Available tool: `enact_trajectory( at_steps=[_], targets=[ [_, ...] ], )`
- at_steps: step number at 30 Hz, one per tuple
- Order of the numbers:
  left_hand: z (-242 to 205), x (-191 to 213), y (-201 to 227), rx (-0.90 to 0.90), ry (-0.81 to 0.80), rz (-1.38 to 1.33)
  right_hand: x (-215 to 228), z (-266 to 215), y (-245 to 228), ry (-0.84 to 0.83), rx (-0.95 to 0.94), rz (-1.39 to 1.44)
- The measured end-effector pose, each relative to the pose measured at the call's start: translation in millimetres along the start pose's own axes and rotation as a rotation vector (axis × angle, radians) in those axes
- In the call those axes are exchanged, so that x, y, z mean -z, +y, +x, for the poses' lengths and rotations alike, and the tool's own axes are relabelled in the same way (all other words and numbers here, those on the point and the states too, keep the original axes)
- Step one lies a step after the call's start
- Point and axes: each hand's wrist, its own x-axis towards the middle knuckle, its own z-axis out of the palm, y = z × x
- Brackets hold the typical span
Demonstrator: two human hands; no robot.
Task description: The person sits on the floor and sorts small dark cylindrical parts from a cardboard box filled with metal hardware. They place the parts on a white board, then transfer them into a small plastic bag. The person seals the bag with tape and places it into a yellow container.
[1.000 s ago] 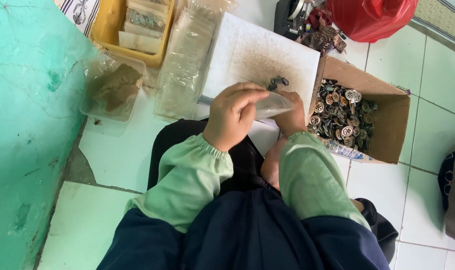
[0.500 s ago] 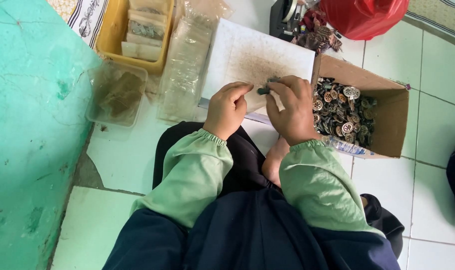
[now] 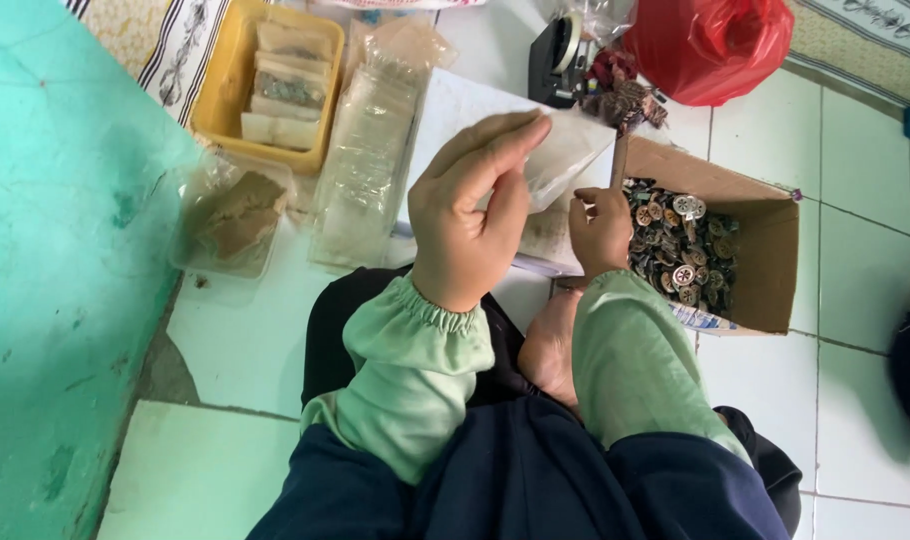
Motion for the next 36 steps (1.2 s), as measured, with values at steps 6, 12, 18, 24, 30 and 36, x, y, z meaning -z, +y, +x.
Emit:
enact_trajectory(
  at_steps=[6, 12, 18, 24, 30, 36],
  targets=[
    [-27.1, 2.4, -74.2, -0.029, -0.098, 0.177, -25.5, 21.4, 28.5, -0.141, 0.106, -0.206],
    [-19.5, 12.7, -60.2, -0.022, -0.283, 0.343, -56.0, 21.4, 56.4, -0.159, 0.034, -0.275],
    [-19.6, 7.1, -59.7, -0.012, -0.259, 0.376, 1.2, 20.3, -40.0, 0.246, 0.065, 0.421],
    [-15.9, -1.4, -49.8, -0.032, -0.239, 0.272, 90.0, 26.0, -178.9, 0.259, 0.482, 0.601],
    [-16.8, 8.0, -43.8, -0.053, -0.163, 0.267, 72.7, 30.4, -187.3, 0.116, 0.537, 0.399],
    [-18.6, 15.1, -49.2, -0.052, -0.141, 0.255, 25.6, 38.2, -106.5, 0.164, 0.349, 0.291]
  ],
)
